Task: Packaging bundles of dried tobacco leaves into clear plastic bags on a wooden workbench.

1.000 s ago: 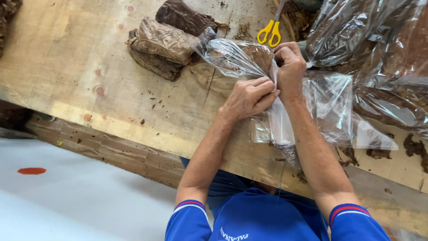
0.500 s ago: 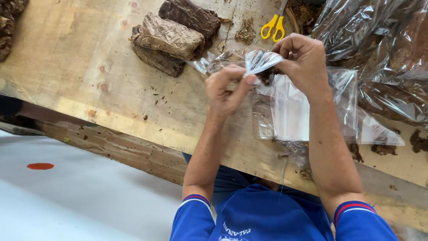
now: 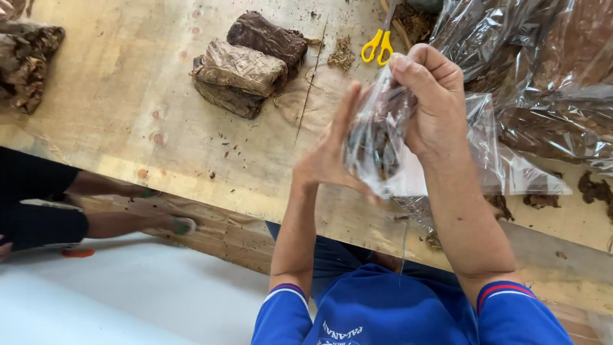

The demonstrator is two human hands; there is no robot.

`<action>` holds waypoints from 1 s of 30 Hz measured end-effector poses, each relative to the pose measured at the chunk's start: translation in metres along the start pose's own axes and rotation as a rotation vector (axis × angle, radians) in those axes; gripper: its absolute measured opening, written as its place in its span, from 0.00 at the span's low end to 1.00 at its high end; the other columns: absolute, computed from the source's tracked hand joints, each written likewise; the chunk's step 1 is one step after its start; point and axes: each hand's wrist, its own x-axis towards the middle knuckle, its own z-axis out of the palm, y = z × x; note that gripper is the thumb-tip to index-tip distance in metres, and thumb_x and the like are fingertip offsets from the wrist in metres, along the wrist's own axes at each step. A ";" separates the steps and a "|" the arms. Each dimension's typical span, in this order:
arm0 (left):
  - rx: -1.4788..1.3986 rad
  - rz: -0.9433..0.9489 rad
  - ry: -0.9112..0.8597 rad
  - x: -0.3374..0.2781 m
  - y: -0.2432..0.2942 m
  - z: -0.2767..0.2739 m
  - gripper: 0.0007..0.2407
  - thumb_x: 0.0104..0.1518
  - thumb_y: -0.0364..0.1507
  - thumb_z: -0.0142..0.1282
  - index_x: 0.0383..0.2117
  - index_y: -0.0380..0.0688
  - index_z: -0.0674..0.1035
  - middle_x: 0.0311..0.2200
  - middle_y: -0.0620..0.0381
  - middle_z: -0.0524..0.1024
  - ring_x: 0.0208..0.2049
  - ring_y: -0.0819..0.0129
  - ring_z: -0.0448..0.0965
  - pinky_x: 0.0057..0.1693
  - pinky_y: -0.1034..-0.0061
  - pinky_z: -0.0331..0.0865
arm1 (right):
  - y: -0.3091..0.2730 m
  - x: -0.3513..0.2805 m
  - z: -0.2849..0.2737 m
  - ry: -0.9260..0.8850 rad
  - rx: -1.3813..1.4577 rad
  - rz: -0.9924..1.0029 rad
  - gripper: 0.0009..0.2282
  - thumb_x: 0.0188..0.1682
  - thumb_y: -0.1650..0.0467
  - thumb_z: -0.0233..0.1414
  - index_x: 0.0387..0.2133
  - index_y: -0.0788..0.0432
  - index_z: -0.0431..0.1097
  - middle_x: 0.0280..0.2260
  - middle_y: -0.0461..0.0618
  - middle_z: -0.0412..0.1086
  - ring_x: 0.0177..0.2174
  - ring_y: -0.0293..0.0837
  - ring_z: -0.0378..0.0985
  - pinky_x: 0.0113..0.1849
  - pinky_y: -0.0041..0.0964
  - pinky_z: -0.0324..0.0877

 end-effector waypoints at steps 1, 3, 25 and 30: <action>-0.002 0.000 -0.005 0.003 0.011 0.005 0.72 0.29 0.47 0.85 0.75 0.50 0.32 0.79 0.55 0.32 0.82 0.56 0.39 0.88 0.49 0.43 | -0.002 -0.001 -0.002 0.004 0.002 -0.003 0.07 0.51 0.76 0.60 0.24 0.56 0.72 0.23 0.43 0.74 0.22 0.35 0.76 0.28 0.28 0.74; 0.022 -0.109 0.312 0.009 0.033 0.016 0.51 0.38 0.39 0.82 0.70 0.55 0.56 0.67 0.46 0.61 0.66 0.51 0.69 0.72 0.57 0.69 | -0.006 -0.004 -0.005 -0.174 0.002 0.012 0.04 0.54 0.72 0.59 0.33 0.57 0.72 0.28 0.41 0.74 0.27 0.35 0.78 0.34 0.27 0.81; 0.196 0.085 0.862 0.025 0.085 -0.035 0.44 0.45 0.38 0.76 0.72 0.62 0.60 0.72 0.55 0.65 0.73 0.64 0.67 0.68 0.69 0.66 | 0.012 0.030 -0.024 -0.626 -0.659 0.392 0.37 0.27 0.73 0.69 0.55 0.63 0.63 0.49 0.52 0.74 0.50 0.45 0.79 0.54 0.40 0.77; 1.233 -0.116 0.334 0.052 0.142 -0.047 0.33 0.50 0.63 0.57 0.49 0.50 0.79 0.52 0.53 0.73 0.55 0.54 0.67 0.62 0.61 0.62 | 0.007 0.027 -0.023 -0.778 -0.809 0.077 0.36 0.34 0.73 0.69 0.58 0.67 0.59 0.50 0.56 0.70 0.49 0.48 0.75 0.53 0.41 0.74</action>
